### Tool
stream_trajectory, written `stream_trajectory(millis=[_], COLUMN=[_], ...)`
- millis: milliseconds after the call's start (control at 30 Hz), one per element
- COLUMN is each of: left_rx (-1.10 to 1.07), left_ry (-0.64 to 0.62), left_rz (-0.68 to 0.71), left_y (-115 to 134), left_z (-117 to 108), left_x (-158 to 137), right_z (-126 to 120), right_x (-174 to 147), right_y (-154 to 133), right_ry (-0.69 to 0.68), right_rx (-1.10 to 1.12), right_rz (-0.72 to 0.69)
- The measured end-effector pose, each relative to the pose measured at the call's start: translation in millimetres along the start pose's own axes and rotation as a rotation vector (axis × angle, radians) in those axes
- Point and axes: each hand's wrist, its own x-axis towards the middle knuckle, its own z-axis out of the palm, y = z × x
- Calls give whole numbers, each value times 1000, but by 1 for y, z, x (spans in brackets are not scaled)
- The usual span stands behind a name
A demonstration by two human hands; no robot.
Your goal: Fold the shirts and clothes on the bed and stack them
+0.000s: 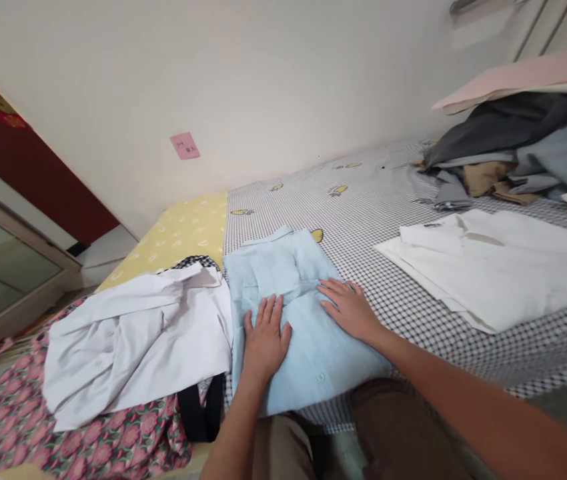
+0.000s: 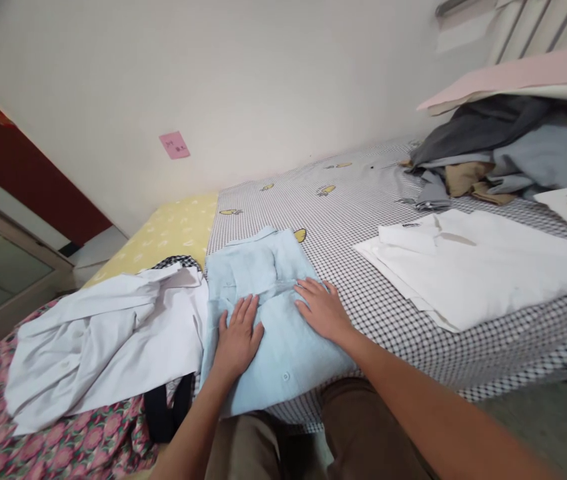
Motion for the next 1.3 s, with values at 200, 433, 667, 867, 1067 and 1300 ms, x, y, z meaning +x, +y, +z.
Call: stream_trajectory(millis=[200,433,667,867,1067,1300], left_rx=[-258,-211,-128,-138,-146,-143], left_ry=[114,90,95,79,68,64], left_rz=[35,93,101,94,87,85], left_y=[-11,-13,-11,-10,-8,-6], left_z=[5,1,2,0,-2,-3], left_x=[-3,-4,-2,-2,-3,-3], right_z=[5,7,5,2,2,5], right_x=[0,-1,0,0,0,-1], right_y=[4,5,4,2,2,5], right_ry=[31,36,25,15,12,37], right_rx=[16,36,35,32,23,25], right_rz=[-2,-3,11,15,21,-2])
